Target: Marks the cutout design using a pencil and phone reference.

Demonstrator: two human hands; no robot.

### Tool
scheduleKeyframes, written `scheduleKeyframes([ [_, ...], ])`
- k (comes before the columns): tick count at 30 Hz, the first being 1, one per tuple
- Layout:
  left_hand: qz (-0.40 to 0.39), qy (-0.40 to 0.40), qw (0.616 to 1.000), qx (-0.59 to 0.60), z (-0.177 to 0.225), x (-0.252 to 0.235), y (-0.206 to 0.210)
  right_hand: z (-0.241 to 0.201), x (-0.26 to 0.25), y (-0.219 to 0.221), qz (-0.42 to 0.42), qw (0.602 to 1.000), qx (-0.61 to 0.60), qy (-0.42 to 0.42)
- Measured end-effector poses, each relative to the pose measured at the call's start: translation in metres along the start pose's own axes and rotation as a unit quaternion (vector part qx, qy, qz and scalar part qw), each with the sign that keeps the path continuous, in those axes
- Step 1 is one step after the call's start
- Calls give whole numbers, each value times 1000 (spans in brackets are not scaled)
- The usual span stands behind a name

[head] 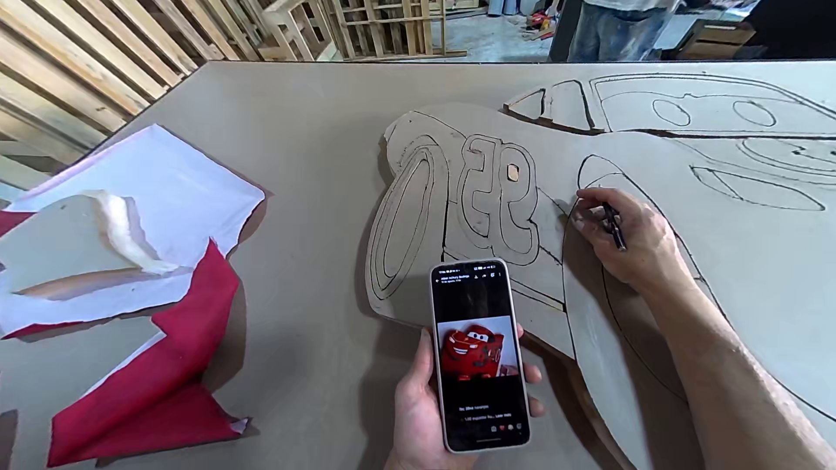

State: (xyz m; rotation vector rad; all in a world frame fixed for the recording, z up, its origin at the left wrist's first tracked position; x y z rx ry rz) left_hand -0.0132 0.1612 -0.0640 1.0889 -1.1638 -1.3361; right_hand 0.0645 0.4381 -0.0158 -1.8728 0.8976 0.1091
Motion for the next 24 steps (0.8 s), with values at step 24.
scheduleKeyframes([
  [24, -11, 8, 1000, 14, 2, 2, 2, 13, 11, -32, 189, 977, -65, 78],
])
Point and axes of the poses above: each hand's wrist, its own x-axis away from the middle knuckle, its own y-axis out of the palm, z = x × y, the point moved 9 cm from there along -x, towards the middle knuckle, and after that the axes turned 13 degrees about -y, right-handed, at the moved point
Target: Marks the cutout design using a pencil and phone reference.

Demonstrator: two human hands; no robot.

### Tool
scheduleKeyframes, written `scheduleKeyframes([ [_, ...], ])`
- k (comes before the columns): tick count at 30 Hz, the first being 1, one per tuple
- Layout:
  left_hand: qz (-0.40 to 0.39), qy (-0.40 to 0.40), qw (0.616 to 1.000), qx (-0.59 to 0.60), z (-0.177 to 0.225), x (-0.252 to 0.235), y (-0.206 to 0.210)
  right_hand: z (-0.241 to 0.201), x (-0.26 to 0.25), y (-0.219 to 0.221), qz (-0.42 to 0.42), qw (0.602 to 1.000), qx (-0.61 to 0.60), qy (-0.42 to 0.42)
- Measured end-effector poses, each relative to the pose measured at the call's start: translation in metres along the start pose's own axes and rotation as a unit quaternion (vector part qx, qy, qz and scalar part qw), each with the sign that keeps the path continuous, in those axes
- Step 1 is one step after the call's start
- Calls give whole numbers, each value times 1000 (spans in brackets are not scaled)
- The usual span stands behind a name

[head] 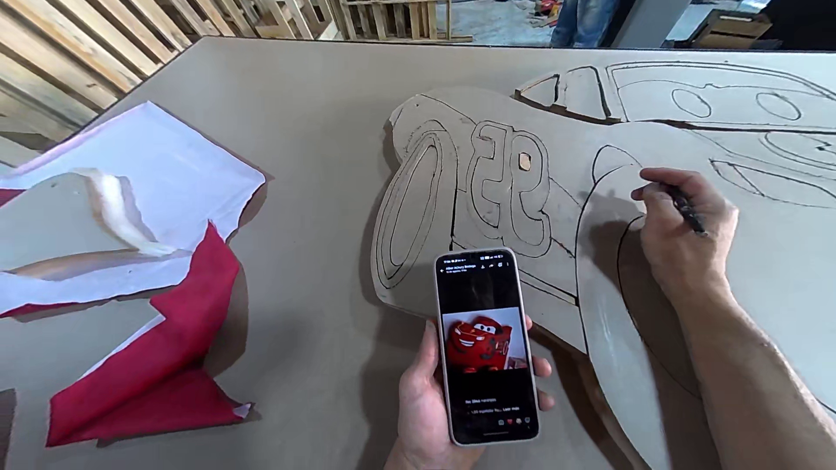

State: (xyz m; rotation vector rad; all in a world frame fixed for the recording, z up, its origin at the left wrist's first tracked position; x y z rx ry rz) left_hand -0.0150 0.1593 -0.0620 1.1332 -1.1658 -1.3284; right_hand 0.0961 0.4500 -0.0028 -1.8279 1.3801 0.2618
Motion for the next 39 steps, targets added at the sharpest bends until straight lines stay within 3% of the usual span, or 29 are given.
scheduleKeyframes([
  [10, 4, -2, 1000, 12, -4, -1, 0, -2, 4, -5, 64, 994, -81, 27],
  [14, 1, -8, 1000, 19, -6, -1, 1, -2, 4, -6, 53, 994, -94, 8],
  [21, -12, -5, 1000, 23, -4, 0, 2, -1, 1, -8, 48, 974, -218, -42],
  [29, -12, -2, 1000, 23, -3, 1, 2, 12, -1, -6, 45, 948, -315, -29],
  [33, -8, 2, 1000, 22, -2, -1, 1, 25, -1, -12, 101, 968, -230, 18],
  [39, 3, 23, 999, 33, 3, -4, 2, -4, -5, -29, 160, 978, -133, 5],
])
Point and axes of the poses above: each hand's wrist, its own x-axis away from the middle knuckle, its own y-axis out of the palm, z = x × y, the point moved 9 cm from there along -x, towards the middle knuckle, and after that the axes turned 13 degrees about -y, right-handed, at the moved point
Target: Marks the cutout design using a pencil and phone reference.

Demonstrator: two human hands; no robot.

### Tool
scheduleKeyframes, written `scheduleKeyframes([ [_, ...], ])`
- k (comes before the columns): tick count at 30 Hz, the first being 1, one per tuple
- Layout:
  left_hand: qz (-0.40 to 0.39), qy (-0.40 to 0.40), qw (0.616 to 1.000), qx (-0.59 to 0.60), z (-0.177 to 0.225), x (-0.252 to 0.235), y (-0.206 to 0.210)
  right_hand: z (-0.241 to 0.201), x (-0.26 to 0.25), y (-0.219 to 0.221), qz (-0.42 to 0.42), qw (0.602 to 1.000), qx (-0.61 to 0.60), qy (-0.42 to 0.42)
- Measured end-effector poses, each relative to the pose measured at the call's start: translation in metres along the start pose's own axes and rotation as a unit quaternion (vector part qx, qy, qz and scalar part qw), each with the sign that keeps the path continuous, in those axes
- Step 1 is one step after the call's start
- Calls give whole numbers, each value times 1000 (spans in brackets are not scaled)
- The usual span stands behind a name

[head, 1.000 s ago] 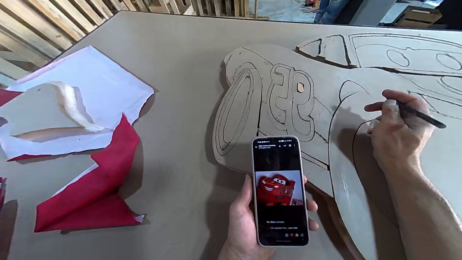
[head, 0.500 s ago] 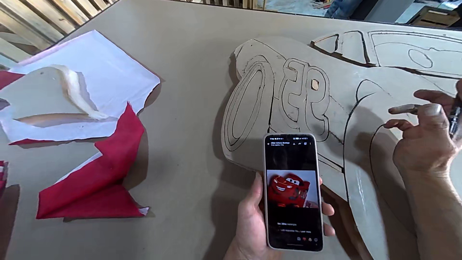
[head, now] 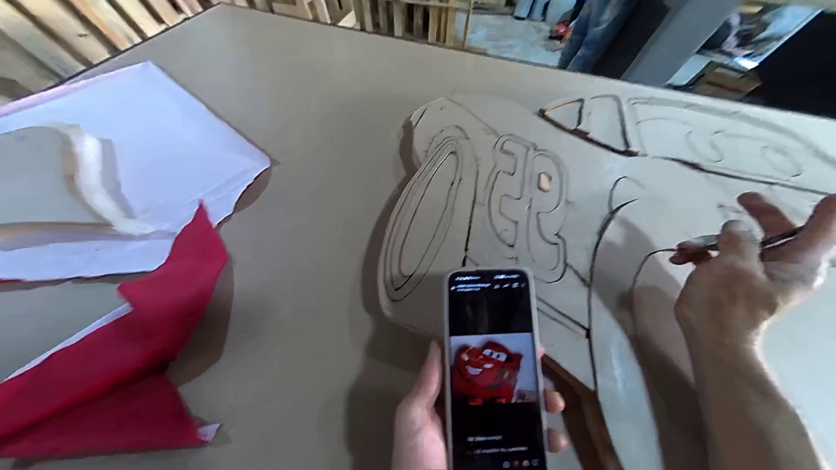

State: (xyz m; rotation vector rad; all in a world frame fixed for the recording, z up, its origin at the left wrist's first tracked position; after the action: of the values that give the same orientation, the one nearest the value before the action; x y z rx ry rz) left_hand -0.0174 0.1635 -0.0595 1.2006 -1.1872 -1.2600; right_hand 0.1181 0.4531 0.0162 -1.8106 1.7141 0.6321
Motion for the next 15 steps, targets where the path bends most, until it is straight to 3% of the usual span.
scheduleKeyframes([
  [4, 0, 2, 1000, -6, 3, -1, -3, -4, -1, -2, 23, 1000, -1, -1],
  [9, 34, 5, 998, -43, 0, -5, 0, -13, 29, 49, -221, 973, -28, 58],
  [12, 37, 4, 996, -77, 0, -5, 0, 2, 35, 51, -250, 957, -45, 140],
  [15, 31, 3, 995, -96, 0, -10, 1, 6, 38, 54, -280, 946, -3, 161],
])
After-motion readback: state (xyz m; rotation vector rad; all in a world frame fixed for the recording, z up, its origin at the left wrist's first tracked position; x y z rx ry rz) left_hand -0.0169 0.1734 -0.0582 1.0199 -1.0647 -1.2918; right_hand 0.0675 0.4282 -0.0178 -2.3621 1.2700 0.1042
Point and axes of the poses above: each hand's wrist, its own x-axis away from the middle knuckle, its own y-axis out of the palm, z = x × y, the point moved 9 cm from there along -x, towards the middle knuckle, and after that the axes turned 13 degrees about -y, right-handed, at the moved point
